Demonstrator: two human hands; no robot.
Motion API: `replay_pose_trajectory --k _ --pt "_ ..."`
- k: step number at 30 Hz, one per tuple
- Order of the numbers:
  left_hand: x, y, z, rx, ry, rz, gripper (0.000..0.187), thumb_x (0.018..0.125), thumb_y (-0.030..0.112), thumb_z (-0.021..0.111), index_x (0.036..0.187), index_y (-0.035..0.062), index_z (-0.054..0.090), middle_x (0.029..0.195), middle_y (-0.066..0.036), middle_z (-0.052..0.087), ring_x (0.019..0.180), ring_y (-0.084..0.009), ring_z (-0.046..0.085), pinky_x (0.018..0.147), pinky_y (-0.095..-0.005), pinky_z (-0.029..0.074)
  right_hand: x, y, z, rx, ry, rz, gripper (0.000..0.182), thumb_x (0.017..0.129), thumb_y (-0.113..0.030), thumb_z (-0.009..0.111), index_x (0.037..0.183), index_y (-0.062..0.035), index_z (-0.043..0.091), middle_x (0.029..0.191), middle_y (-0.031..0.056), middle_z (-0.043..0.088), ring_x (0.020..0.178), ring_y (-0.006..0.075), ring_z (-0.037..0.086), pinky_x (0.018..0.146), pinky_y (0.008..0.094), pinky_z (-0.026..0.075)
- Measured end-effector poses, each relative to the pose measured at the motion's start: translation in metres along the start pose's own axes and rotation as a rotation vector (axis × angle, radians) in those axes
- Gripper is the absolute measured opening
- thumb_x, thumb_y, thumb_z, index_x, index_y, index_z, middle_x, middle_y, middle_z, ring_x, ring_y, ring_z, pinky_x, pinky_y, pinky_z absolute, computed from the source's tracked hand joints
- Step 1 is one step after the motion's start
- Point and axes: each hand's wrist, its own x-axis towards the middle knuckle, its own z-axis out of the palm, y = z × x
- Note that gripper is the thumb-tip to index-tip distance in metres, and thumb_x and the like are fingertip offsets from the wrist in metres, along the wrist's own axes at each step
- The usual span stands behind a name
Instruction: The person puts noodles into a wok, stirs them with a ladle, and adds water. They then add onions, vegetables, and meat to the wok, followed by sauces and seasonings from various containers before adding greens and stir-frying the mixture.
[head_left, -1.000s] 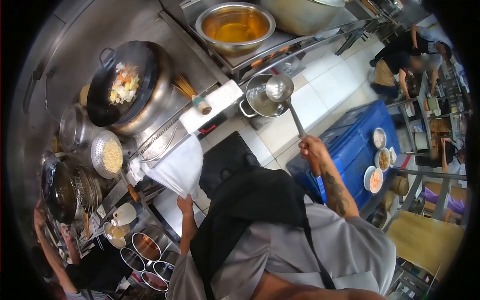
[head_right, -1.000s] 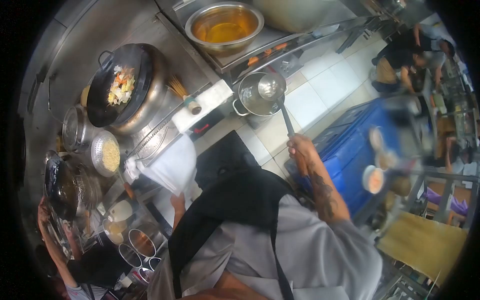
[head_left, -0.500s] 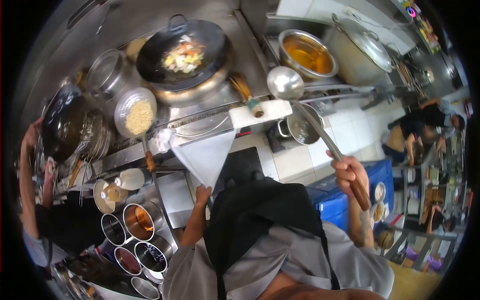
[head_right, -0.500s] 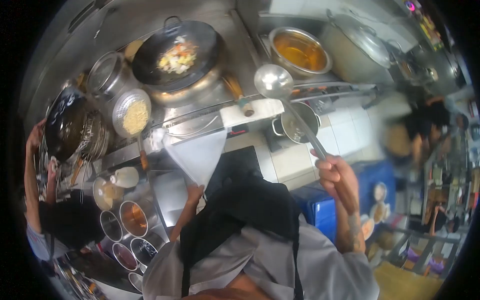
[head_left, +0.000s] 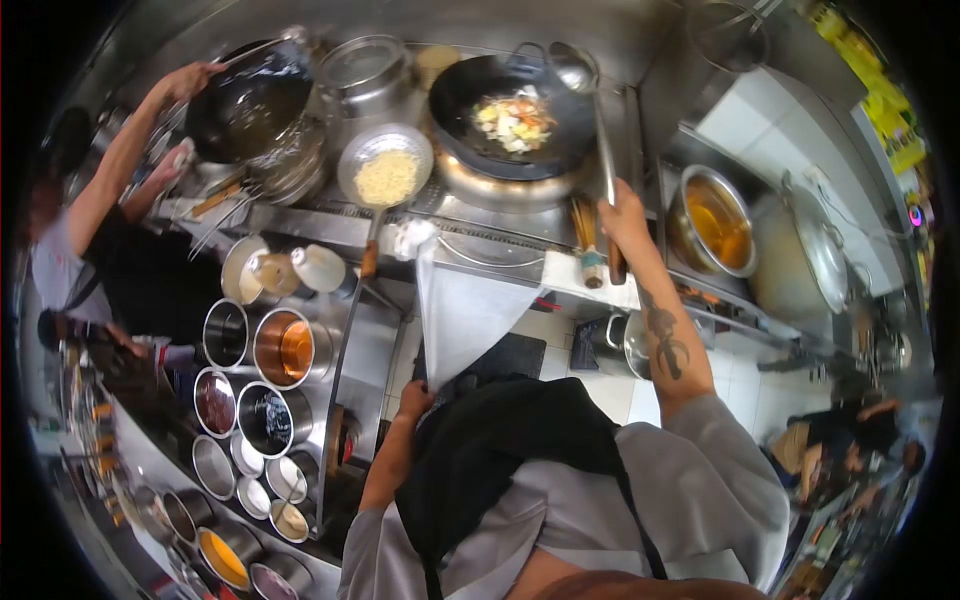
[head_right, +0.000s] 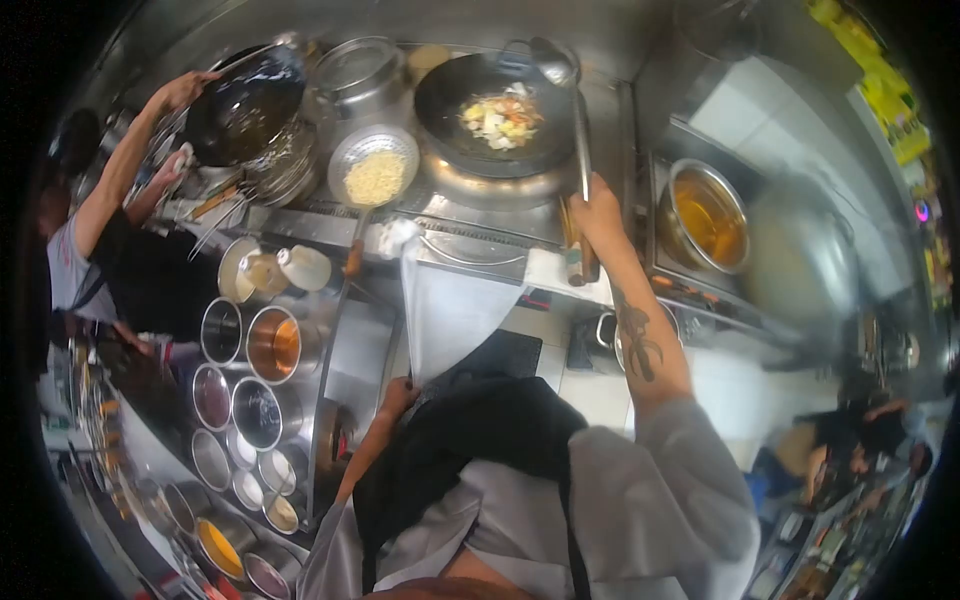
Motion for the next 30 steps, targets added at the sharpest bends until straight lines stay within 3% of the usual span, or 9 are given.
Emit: replay_pose_trajectory --k 3,7,8,9,14,17,21,22,30 --pt "-0.024 0.013 -0.001 -0.030 0.152 -0.051 0.025 0.073 0.024 0.067 0.074 -0.0012 0.064 0.075 -0.022 0.064 0.075 -0.0409 0.062 0.070 -0.0467 0.050 -0.021 0.018 0.011 0.021 0.135 -0.161 0.039 0.084 -0.009 0.056 0.120 0.0042 0.051 0.076 0.0152 0.061 0.065 0.0244 0.063 0.059 0.0368 0.049" --pt "-0.038 0.033 0.014 -0.062 0.274 -0.136 0.020 0.077 0.018 0.062 0.082 -0.0004 0.065 0.084 -0.022 0.065 0.084 -0.0399 0.062 0.076 -0.0474 0.049 -0.039 0.108 0.040 0.141 -0.038 0.130 0.058 0.084 -0.023 0.067 0.127 0.0082 0.047 0.108 0.0244 0.063 0.100 0.0291 0.063 0.086 0.0367 0.048" --pt "-0.044 0.042 0.016 -0.079 0.296 -0.113 0.019 0.078 0.015 0.060 0.088 0.0003 0.065 0.090 -0.023 0.064 0.089 -0.0398 0.060 0.080 -0.0469 0.048 -0.043 0.113 0.042 0.056 -0.071 0.178 0.052 0.083 -0.021 0.067 0.122 0.0083 0.051 0.107 0.0245 0.063 0.098 0.0307 0.063 0.085 0.0370 0.048" --pt "-0.053 0.054 0.016 -0.097 0.330 -0.112 0.020 0.079 0.012 0.058 0.093 0.0011 0.065 0.096 -0.023 0.064 0.095 -0.0396 0.059 0.084 -0.0464 0.048 -0.043 0.144 0.053 -0.017 -0.066 0.037 0.024 0.086 -0.008 0.058 0.105 0.0067 0.054 0.084 0.0111 0.062 0.073 0.0165 0.056 0.066 0.0322 0.046" --pt "-0.117 0.080 0.003 -0.322 0.580 -0.365 0.017 0.084 0.016 0.058 0.083 0.0003 0.065 0.083 -0.023 0.064 0.082 -0.0416 0.063 0.072 -0.0450 0.050 -0.039 0.152 0.051 0.181 -0.183 0.173 0.031 0.086 -0.010 0.060 0.110 0.0089 0.050 0.086 0.0116 0.059 0.067 0.0176 0.053 0.058 0.0352 0.046" --pt "-0.169 0.061 -0.006 -0.396 0.896 -0.506 0.021 0.086 0.020 0.060 0.083 0.0004 0.065 0.082 -0.023 0.064 0.079 -0.0411 0.062 0.070 -0.0430 0.050 -0.022 0.168 0.059 0.056 -0.047 -0.166 0.017 0.087 -0.005 0.055 0.098 0.0075 0.053 0.081 0.0114 0.057 0.066 0.0173 0.052 0.057 0.0333 0.045" --pt "-0.254 0.003 -0.025 -0.342 1.380 -0.686 0.021 0.088 0.020 0.062 0.086 -0.0007 0.066 0.076 -0.018 0.066 0.068 -0.0286 0.063 0.066 -0.0361 0.050 -0.011 0.188 0.054 0.380 -0.074 -0.098 0.043 0.089 -0.010 0.060 0.124 0.0111 0.046 0.076 0.0099 0.058 0.060 0.0159 0.055 0.052 0.0301 0.045" --pt "-0.269 -0.003 -0.041 -0.388 1.475 -0.663 0.023 0.087 0.021 0.064 0.090 -0.0018 0.066 0.075 -0.014 0.065 0.068 -0.0232 0.062 0.065 -0.0341 0.049 -0.020 0.163 0.047 0.325 -0.070 -0.117 0.034 0.090 -0.013 0.060 0.112 0.0109 0.051 0.092 0.0171 0.061 0.079 0.0211 0.059 0.068 0.0340 0.050" --pt "-0.302 -0.085 -0.183 -0.732 1.687 -0.795 0.036 0.085 0.026 0.067 0.104 -0.0045 0.064 0.075 -0.010 0.065 0.066 -0.0172 0.060 0.063 -0.0302 0.048 -0.044 0.056 0.065 0.541 -0.195 0.073 0.019 0.090 -0.018 0.059 0.083 -0.0021 0.052 0.064 0.0007 0.050 0.050 0.0093 0.043 0.044 0.0248 0.034"
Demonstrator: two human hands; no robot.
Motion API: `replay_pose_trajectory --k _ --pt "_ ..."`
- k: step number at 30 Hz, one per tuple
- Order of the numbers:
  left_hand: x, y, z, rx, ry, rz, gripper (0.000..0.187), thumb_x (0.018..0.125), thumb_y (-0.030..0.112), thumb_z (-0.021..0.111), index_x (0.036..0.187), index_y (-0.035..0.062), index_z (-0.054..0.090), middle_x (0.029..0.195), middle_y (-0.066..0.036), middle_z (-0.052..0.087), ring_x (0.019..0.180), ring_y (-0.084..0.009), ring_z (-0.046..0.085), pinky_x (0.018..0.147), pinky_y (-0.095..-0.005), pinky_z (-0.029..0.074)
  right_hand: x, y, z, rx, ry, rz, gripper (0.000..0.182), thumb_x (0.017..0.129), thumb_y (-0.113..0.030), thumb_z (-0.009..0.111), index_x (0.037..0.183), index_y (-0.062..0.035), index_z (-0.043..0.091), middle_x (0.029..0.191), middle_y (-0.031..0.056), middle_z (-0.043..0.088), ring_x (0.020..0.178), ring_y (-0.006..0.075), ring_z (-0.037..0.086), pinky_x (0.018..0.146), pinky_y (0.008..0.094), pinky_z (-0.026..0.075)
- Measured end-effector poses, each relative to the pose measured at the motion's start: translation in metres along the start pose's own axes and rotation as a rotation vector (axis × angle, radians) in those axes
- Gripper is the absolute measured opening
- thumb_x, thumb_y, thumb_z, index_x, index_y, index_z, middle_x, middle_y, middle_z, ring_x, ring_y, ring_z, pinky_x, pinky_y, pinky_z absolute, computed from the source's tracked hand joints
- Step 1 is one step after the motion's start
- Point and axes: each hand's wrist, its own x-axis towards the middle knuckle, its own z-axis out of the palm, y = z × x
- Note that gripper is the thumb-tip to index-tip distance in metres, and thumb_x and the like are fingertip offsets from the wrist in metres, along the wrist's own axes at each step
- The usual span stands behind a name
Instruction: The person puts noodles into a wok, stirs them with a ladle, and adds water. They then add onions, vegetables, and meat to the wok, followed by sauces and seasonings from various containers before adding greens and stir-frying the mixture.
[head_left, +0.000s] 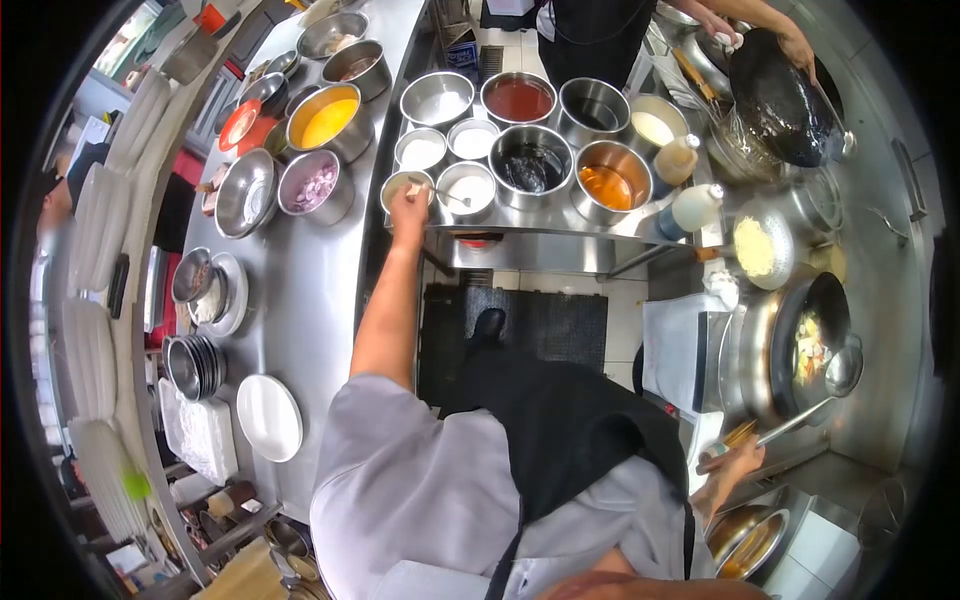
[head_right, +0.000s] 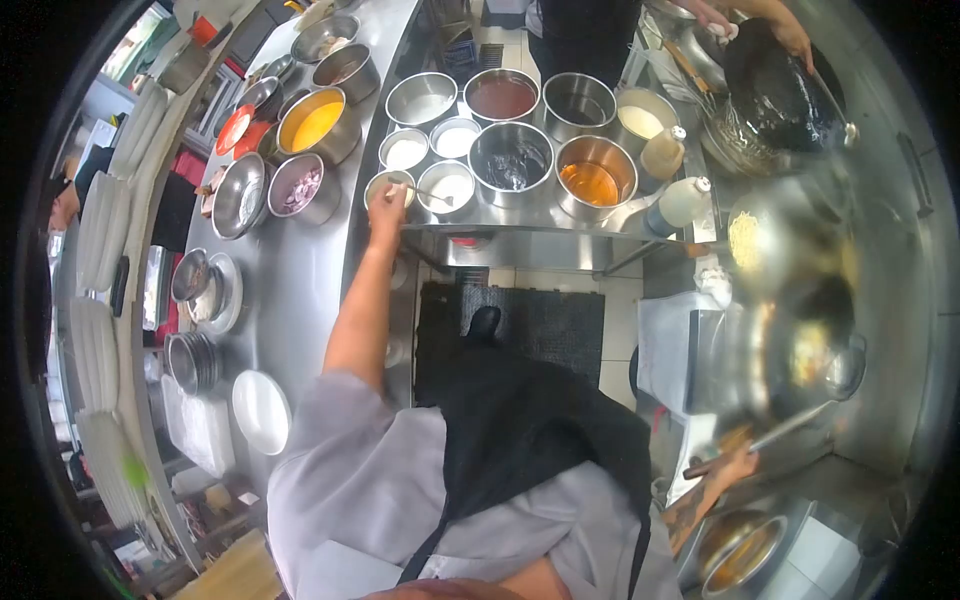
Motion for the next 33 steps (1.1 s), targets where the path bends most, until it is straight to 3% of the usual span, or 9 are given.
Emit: replay_pose_trajectory --k 4,7,10,13,18,22,27,31,33 --pt "0.037 -0.016 0.012 0.244 -0.026 0.357 0.022 0.086 0.019 0.066 0.091 -0.0031 0.066 0.079 -0.017 0.064 0.067 -0.0286 0.062 0.062 -0.0341 0.048 -0.016 -0.011 0.023 0.018 -0.015 0.046 0.017 0.091 -0.018 0.058 0.084 -0.0049 0.051 0.067 0.0006 0.051 0.051 0.0086 0.046 0.046 0.0236 0.036" --pt "-0.005 0.029 0.009 0.174 -0.219 0.597 0.016 0.086 0.012 0.064 0.090 -0.0032 0.065 0.080 -0.018 0.064 0.070 -0.0303 0.063 0.064 -0.0367 0.048 -0.035 -0.040 0.033 -0.066 0.058 -0.050 0.018 0.092 -0.020 0.059 0.085 -0.0050 0.050 0.066 0.0001 0.049 0.051 0.0084 0.045 0.047 0.0232 0.036" --pt "-0.012 0.025 0.015 0.184 -0.264 0.689 0.010 0.085 0.007 0.063 0.089 -0.0020 0.065 0.080 -0.018 0.063 0.073 -0.0331 0.062 0.066 -0.0383 0.049 -0.040 -0.049 0.039 -0.061 0.090 -0.092 0.020 0.092 -0.020 0.060 0.087 -0.0047 0.050 0.065 -0.0004 0.048 0.051 0.0084 0.044 0.047 0.0234 0.036" --pt "-0.015 0.030 0.015 0.198 -0.270 0.720 0.008 0.084 0.005 0.063 0.089 -0.0015 0.064 0.082 -0.018 0.063 0.075 -0.0350 0.061 0.067 -0.0389 0.049 -0.026 -0.030 0.024 -0.020 0.019 -0.046 0.037 0.089 -0.023 0.067 0.110 0.0046 0.056 0.095 0.0088 0.061 0.079 0.0164 0.058 0.067 0.0321 0.047" --pt "-0.039 0.068 -0.012 0.172 -0.178 0.880 0.008 0.084 0.004 0.062 0.090 -0.0010 0.063 0.084 -0.017 0.063 0.076 -0.0357 0.061 0.067 -0.0399 0.048 -0.036 -0.053 0.037 -0.022 -0.049 0.017 0.033 0.089 -0.021 0.066 0.109 0.0037 0.056 0.091 0.0082 0.062 0.075 0.0163 0.059 0.064 0.0317 0.048" --pt "-0.047 0.057 -0.036 0.266 -0.248 0.765 0.008 0.086 0.005 0.063 0.091 -0.0010 0.064 0.082 -0.018 0.064 0.074 -0.0334 0.063 0.066 -0.0376 0.049 -0.056 -0.078 0.069 0.064 0.053 -0.021 0.015 0.093 -0.015 0.060 0.091 -0.0034 0.051 0.066 -0.0001 0.048 0.051 0.0074 0.044 0.046 0.0223 0.035" --pt "-0.006 0.085 -0.056 0.171 0.057 0.576 0.013 0.089 0.010 0.060 0.091 -0.0025 0.066 0.080 -0.017 0.067 0.071 -0.0233 0.067 0.064 -0.0332 0.050 -0.057 -0.071 0.066 0.021 0.043 -0.031 0.015 0.092 -0.015 0.060 0.086 -0.0048 0.051 0.064 0.0002 0.049 0.050 0.0075 0.044 0.045 0.0218 0.035" --pt "0.059 0.077 -0.042 0.214 0.130 0.604 0.016 0.089 0.012 0.061 0.091 -0.0029 0.066 0.077 -0.017 0.067 0.068 -0.0252 0.066 0.063 -0.0347 0.050 -0.061 -0.070 0.077 -0.006 0.069 0.031 0.016 0.092 -0.015 0.059 0.083 -0.0057 0.050 0.063 0.0005 0.049 0.048 0.0078 0.044 0.043 0.0222 0.035" --pt "0.087 0.067 -0.029 0.226 0.116 0.643 0.016 0.088 0.013 0.061 0.091 -0.0028 0.066 0.076 -0.017 0.067 0.066 -0.0265 0.066 0.063 -0.0357 0.050 -0.060 -0.058 0.070 0.032 -0.022 0.044 0.019 0.090 -0.018 0.063 0.095 -0.0006 0.057 0.076 0.0035 0.058 0.062 0.0105 0.052 0.053 0.0239 0.041"
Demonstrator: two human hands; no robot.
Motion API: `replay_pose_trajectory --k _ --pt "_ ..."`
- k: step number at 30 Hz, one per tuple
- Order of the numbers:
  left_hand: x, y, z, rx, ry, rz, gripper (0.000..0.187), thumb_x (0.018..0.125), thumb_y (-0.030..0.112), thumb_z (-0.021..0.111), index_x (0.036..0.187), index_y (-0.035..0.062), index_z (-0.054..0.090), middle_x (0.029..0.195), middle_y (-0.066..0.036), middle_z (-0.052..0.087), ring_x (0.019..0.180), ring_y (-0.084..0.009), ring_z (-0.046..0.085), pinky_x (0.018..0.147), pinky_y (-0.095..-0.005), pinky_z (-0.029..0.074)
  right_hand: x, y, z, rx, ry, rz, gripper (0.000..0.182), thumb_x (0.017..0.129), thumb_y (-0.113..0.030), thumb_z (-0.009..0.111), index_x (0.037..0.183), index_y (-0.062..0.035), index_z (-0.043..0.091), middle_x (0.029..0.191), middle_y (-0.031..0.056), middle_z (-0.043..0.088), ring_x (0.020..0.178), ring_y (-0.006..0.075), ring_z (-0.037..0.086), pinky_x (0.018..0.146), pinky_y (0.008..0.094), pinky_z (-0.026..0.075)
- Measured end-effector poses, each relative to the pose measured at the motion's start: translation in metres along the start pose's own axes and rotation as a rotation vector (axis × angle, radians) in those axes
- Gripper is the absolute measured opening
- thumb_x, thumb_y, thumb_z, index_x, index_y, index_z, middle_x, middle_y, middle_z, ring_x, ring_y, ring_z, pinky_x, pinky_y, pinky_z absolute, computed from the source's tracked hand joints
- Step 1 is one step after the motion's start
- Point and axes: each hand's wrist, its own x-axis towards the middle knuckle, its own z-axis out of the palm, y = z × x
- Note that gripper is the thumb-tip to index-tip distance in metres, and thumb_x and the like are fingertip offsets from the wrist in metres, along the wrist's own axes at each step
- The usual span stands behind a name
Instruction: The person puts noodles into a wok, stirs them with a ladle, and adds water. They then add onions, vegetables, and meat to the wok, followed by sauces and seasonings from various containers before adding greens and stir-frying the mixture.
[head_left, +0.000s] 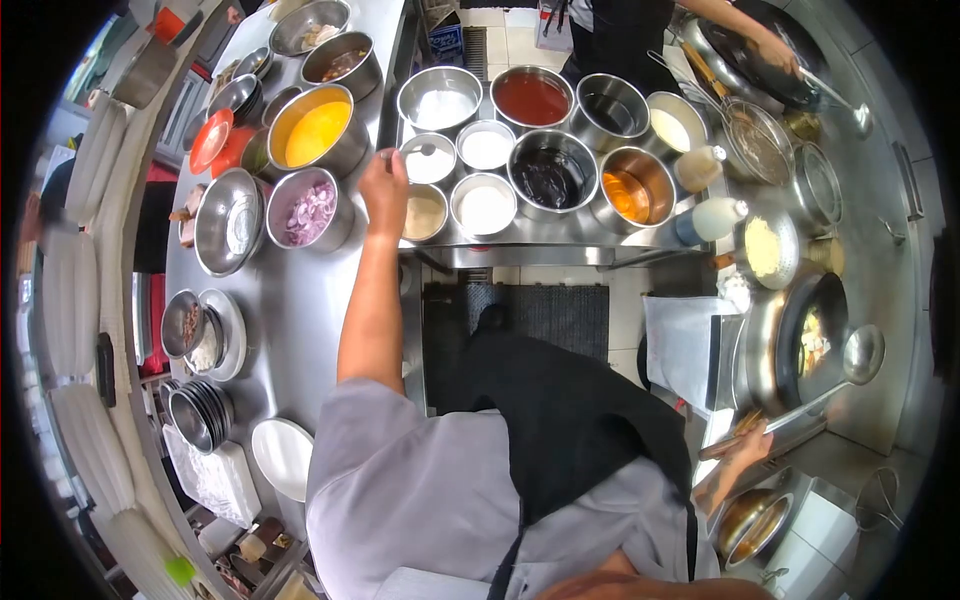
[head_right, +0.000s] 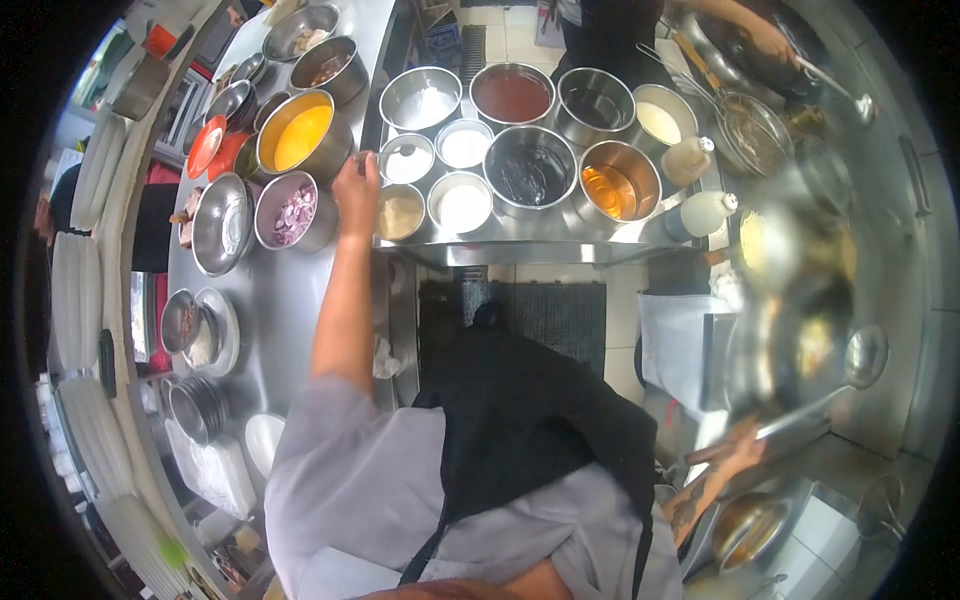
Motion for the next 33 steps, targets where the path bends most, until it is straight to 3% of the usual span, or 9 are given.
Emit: replay_pose_trajectory --k 1,5,8,10,13,17,23,29,33 --pt "0.006 -0.017 0.013 0.000 -0.003 0.026 0.015 0.087 0.011 0.060 0.087 -0.0025 0.065 0.074 -0.018 0.066 0.067 -0.0313 0.065 0.063 -0.0372 0.050 0.001 0.005 -0.003 0.016 -0.046 0.006 0.025 0.090 -0.019 0.065 0.101 0.0020 0.060 0.083 0.0051 0.062 0.068 0.0119 0.057 0.058 0.0248 0.044" --pt "0.017 -0.044 0.039 0.040 -0.137 0.008 0.014 0.086 0.010 0.061 0.080 -0.0019 0.062 0.073 -0.022 0.063 0.071 -0.0399 0.062 0.063 -0.0434 0.048 -0.012 -0.007 0.017 0.005 -0.063 -0.029 0.019 0.090 -0.016 0.064 0.099 0.0002 0.060 0.077 0.0014 0.058 0.060 0.0078 0.050 0.050 0.0223 0.038" --pt "0.023 -0.032 0.036 -0.002 -0.116 -0.059 0.016 0.086 0.012 0.061 0.078 -0.0025 0.061 0.072 -0.023 0.062 0.070 -0.0417 0.061 0.062 -0.0455 0.047 -0.032 -0.033 0.042 -0.038 -0.075 -0.046 0.014 0.091 -0.015 0.062 0.093 -0.0025 0.056 0.070 0.0000 0.053 0.053 0.0064 0.045 0.046 0.0210 0.034" --pt "0.022 -0.048 0.046 0.014 -0.102 0.015 0.017 0.086 0.012 0.061 0.077 -0.0029 0.059 0.071 -0.023 0.062 0.070 -0.0426 0.060 0.062 -0.0456 0.047 -0.046 -0.057 0.064 -0.060 -0.064 -0.052 0.017 0.092 -0.017 0.058 0.083 -0.0058 0.050 0.063 0.0005 0.049 0.048 0.0071 0.043 0.043 0.0208 0.035" --pt "0.028 -0.053 0.049 0.003 -0.120 0.053 0.019 0.086 0.012 0.060 0.076 -0.0036 0.058 0.071 -0.023 0.061 0.070 -0.0436 0.059 0.062 -0.0457 0.047 -0.057 -0.069 0.081 -0.010 -0.137 -0.038 0.012 0.093 -0.014 0.056 0.087 -0.0047 0.052 0.066 0.0000 0.048 0.050 0.0067 0.042 0.045 0.0204 0.036" --pt "0.030 -0.047 0.040 -0.049 -0.182 0.014 0.020 0.086 0.012 0.061 0.076 -0.0044 0.057 0.070 -0.024 0.061 0.068 -0.0439 0.059 0.061 -0.0451 0.047 -0.065 -0.085 0.107 -0.050 -0.062 0.075 0.009 0.094 -0.012 0.054 0.096 -0.0033 0.053 0.069 -0.0002 0.048 0.052 0.0069 0.042 0.046 0.0199 0.036" --pt "0.025 -0.046 0.023 -0.103 -0.206 -0.032 0.018 0.087 0.013 0.059 0.080 -0.0039 0.061 0.068 -0.021 0.062 0.064 -0.0390 0.061 0.059 -0.0408 0.047 -0.075 -0.096 0.138 -0.059 -0.107 0.142 0.011 0.093 -0.009 0.053 0.103 -0.0044 0.052 0.069 0.0002 0.047 0.049 0.0078 0.042 0.042 0.0213 0.035" --pt "0.020 -0.069 0.019 -0.154 -0.187 -0.128 0.018 0.087 0.014 0.060 0.086 -0.0034 0.064 0.071 -0.016 0.066 0.063 -0.0261 0.065 0.062 -0.0361 0.049 -0.117 -0.114 0.186 -0.083 -0.206 0.267 0.013 0.091 -0.006 0.051 0.105 -0.0069 0.051 0.063 0.0006 0.043 0.040 0.0103 0.038 0.036 0.0246 0.032" --pt "0.016 -0.104 0.023 -0.358 -0.132 -0.424 0.018 0.089 0.013 0.060 0.089 -0.0047 0.063 0.076 -0.011 0.067 0.066 -0.0175 0.065 0.062 -0.0296 0.051 -0.151 -0.131 0.213 0.042 -0.539 0.369 0.014 0.091 -0.007 0.052 0.105 -0.0063 0.051 0.061 0.0000 0.041 0.037 0.0089 0.034 0.035 0.0249 0.032"
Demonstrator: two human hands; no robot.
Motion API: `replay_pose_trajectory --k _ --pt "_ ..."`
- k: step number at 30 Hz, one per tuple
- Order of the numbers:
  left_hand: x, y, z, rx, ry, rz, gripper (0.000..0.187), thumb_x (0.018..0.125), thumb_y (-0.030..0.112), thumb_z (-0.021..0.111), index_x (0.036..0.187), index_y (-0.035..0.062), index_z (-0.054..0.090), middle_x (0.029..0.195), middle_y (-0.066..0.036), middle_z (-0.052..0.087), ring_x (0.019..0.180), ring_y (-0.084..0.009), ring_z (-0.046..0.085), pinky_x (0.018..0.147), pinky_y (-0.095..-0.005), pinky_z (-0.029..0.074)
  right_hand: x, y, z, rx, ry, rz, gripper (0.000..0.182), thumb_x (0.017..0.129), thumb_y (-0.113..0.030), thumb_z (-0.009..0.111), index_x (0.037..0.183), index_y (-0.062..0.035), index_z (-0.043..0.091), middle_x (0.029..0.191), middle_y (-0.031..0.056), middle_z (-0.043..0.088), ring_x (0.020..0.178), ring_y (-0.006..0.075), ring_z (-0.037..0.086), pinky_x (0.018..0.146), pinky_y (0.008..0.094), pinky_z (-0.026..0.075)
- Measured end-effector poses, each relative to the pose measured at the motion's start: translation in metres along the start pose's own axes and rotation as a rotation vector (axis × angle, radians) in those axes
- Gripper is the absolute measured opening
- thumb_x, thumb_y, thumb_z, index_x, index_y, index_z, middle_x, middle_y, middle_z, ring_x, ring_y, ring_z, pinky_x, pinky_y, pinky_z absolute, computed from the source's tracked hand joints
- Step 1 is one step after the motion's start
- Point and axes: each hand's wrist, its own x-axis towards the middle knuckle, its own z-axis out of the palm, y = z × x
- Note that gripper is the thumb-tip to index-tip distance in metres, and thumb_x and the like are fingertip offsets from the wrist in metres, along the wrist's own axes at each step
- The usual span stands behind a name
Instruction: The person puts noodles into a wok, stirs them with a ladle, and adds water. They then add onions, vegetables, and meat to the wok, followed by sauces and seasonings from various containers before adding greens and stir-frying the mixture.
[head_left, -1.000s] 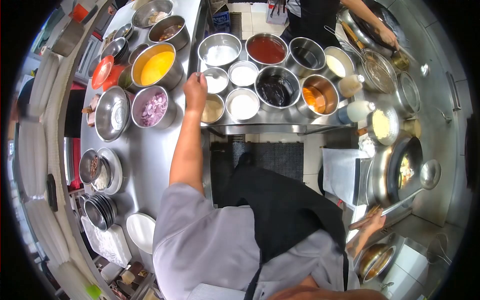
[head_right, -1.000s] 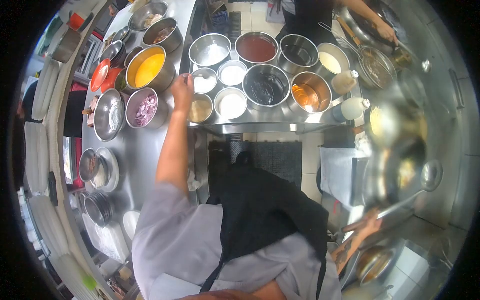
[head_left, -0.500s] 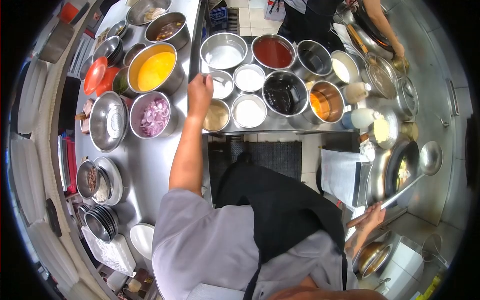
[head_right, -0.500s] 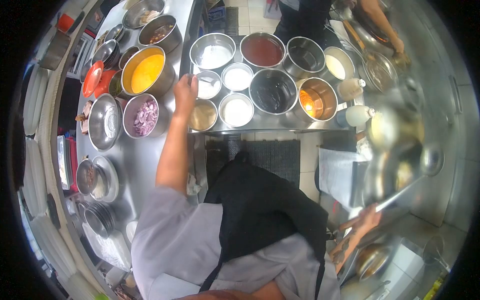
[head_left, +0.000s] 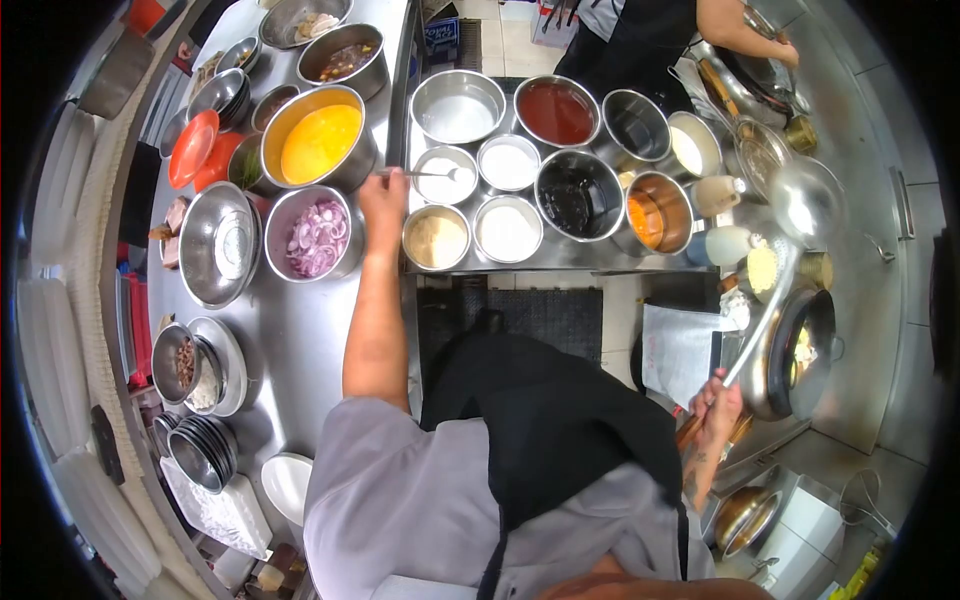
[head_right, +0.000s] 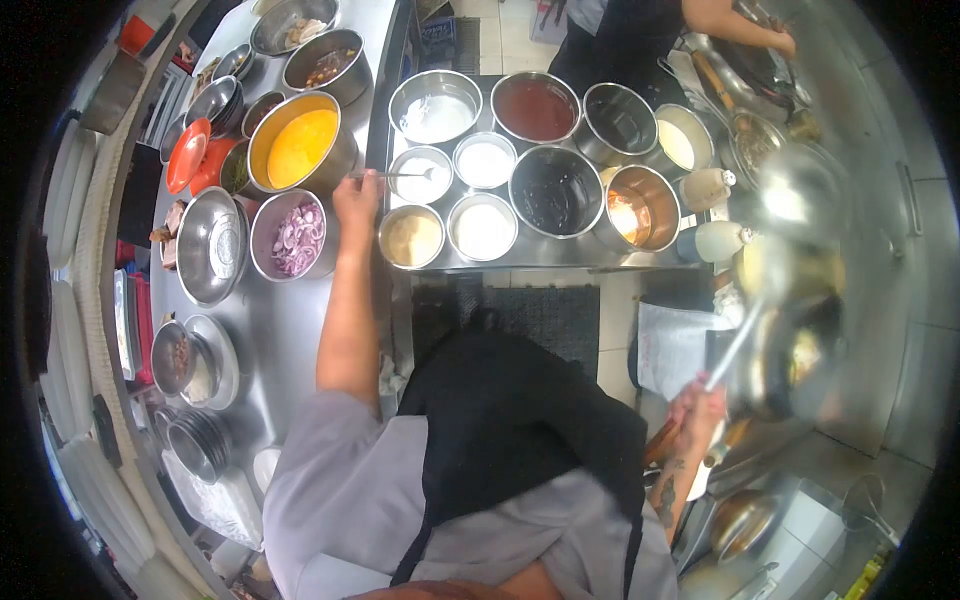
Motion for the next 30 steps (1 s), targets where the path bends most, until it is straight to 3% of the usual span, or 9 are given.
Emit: replay_pose_trajectory --k 5,11,12,15,17,23,24,27,30 --pt "-0.003 0.019 -0.012 -0.230 0.052 -0.232 0.020 0.091 0.013 0.059 0.098 -0.0051 0.059 0.085 -0.012 0.066 0.071 -0.0154 0.065 0.064 -0.0256 0.055 -0.006 -0.024 0.052 0.065 -0.392 0.222 0.022 0.089 -0.009 0.053 0.111 -0.0045 0.051 0.060 -0.0004 0.041 0.035 0.0080 0.035 0.033 0.0244 0.031" --pt "-0.005 0.066 0.000 -0.324 0.116 -0.207 0.016 0.091 0.011 0.059 0.092 -0.0045 0.062 0.080 -0.009 0.068 0.068 -0.0116 0.062 0.060 -0.0227 0.050 0.010 -0.046 0.138 -0.081 -0.723 0.432 0.033 0.087 -0.006 0.053 0.120 -0.0006 0.049 0.063 0.0015 0.044 0.037 0.0087 0.039 0.036 0.0245 0.034" --pt "-0.003 0.079 0.000 -0.306 0.067 -0.165 0.020 0.091 0.014 0.059 0.097 -0.0055 0.060 0.083 -0.013 0.067 0.071 -0.0179 0.065 0.064 -0.0285 0.054 0.011 -0.047 0.150 -0.080 -0.778 0.464 0.034 0.087 -0.007 0.053 0.120 -0.0005 0.048 0.063 0.0016 0.044 0.038 0.0086 0.040 0.036 0.0245 0.033" --pt "-0.021 0.133 -0.005 0.245 0.136 0.267 0.018 0.090 0.013 0.060 0.093 -0.0042 0.063 0.082 -0.014 0.067 0.071 -0.0212 0.066 0.065 -0.0314 0.052 0.013 -0.049 0.167 -0.034 -0.926 0.554 0.036 0.086 -0.007 0.054 0.121 -0.0003 0.048 0.064 0.0019 0.045 0.039 0.0084 0.040 0.037 0.0244 0.033" --pt "-0.040 0.136 -0.015 0.296 0.211 0.333 0.017 0.090 0.014 0.059 0.089 -0.0024 0.064 0.079 -0.014 0.067 0.072 -0.0240 0.066 0.066 -0.0335 0.050 0.013 -0.058 0.167 0.041 -0.994 0.605 0.037 0.086 -0.007 0.055 0.122 -0.0004 0.048 0.064 0.0020 0.045 0.039 0.0083 0.040 0.037 0.0245 0.033" --pt "-0.107 0.095 -0.036 0.396 0.081 0.284 0.012 0.089 0.011 0.058 0.087 0.0000 0.064 0.078 -0.016 0.064 0.072 -0.0307 0.063 0.066 -0.0372 0.049 0.018 -0.078 0.149 0.037 -0.933 0.475 0.039 0.083 -0.006 0.055 0.121 0.0016 0.051 0.064 0.0031 0.048 0.035 0.0080 0.039 0.032 0.0226 0.030" --pt "-0.107 0.083 -0.034 0.452 0.083 0.443 0.011 0.088 0.009 0.058 0.086 -0.0006 0.063 0.079 -0.017 0.064 0.074 -0.0332 0.063 0.067 -0.0396 0.049 0.019 -0.080 0.146 0.020 -0.926 0.446 0.039 0.084 -0.006 0.055 0.121 0.0018 0.051 0.064 0.0031 0.048 0.035 0.0079 0.040 0.032 0.0226 0.031" --pt "-0.112 0.065 -0.022 0.548 0.025 0.449 0.011 0.088 0.008 0.058 0.085 -0.0014 0.063 0.079 -0.019 0.064 0.076 -0.0360 0.062 0.068 -0.0419 0.048 0.021 -0.081 0.142 -0.017 -0.908 0.399 0.039 0.084 -0.007 0.055 0.121 0.0027 0.050 0.064 0.0034 0.048 0.035 0.0077 0.042 0.032 0.0223 0.033" --pt "-0.111 0.062 -0.018 0.444 0.010 0.299 0.011 0.088 0.008 0.057 0.085 -0.0016 0.063 0.079 -0.020 0.063 0.076 -0.0380 0.061 0.067 -0.0430 0.048 0.019 -0.088 0.142 -0.032 -0.882 0.390 0.040 0.083 -0.006 0.056 0.121 0.0030 0.049 0.064 0.0037 0.047 0.035 0.0081 0.041 0.032 0.0225 0.032"
